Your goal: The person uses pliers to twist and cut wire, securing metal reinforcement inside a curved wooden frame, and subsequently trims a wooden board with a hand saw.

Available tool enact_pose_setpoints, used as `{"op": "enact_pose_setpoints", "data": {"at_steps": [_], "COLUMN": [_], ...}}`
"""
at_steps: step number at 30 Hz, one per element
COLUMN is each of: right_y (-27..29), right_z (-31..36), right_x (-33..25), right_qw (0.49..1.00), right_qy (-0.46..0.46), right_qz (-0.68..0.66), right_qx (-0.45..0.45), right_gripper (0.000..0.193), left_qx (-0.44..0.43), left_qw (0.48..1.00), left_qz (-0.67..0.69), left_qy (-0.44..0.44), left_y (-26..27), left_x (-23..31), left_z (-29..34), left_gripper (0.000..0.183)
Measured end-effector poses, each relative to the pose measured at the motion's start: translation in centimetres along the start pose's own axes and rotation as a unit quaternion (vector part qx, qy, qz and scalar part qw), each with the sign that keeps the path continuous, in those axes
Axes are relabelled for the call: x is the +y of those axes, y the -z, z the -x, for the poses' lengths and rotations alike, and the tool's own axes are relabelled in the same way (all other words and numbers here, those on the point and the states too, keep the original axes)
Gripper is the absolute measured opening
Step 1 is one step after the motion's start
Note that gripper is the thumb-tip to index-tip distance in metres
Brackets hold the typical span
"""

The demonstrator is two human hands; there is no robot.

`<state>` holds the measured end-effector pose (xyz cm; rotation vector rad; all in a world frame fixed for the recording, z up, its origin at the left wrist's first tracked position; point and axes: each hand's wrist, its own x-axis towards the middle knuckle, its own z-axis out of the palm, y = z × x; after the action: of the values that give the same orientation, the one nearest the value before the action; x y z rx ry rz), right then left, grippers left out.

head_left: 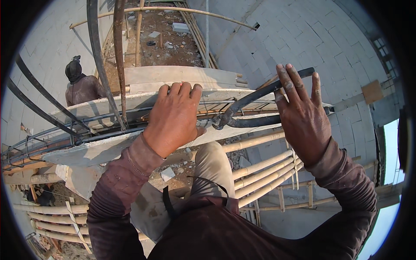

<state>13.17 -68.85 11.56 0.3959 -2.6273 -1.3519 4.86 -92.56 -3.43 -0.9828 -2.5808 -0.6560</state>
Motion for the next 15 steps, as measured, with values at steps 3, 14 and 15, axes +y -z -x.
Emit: {"op": "enact_pose_setpoints", "data": {"at_steps": [3, 14, 15], "right_y": [0.7, 7.8, 8.7], "right_z": [0.0, -1.5, -1.8], "right_x": [-0.4, -3.2, -3.5], "right_qw": [1.000, 0.992, 0.990], "right_qy": [-0.012, 0.016, 0.036], "right_qz": [0.014, 0.127, 0.136], "right_qx": [-0.008, 0.018, 0.008], "right_gripper": [0.027, 0.017, 0.014], "left_qx": [0.001, -0.022, -0.014], "left_qw": [1.000, 0.999, 1.000], "left_qz": [-0.001, -0.037, -0.025], "left_qy": [-0.002, 0.004, -0.005], "left_y": [0.1, -0.6, -0.7], "left_x": [0.0, -0.2, -0.3], "left_z": [0.0, -0.1, 0.0], "left_gripper": [0.092, 0.093, 0.094]}}
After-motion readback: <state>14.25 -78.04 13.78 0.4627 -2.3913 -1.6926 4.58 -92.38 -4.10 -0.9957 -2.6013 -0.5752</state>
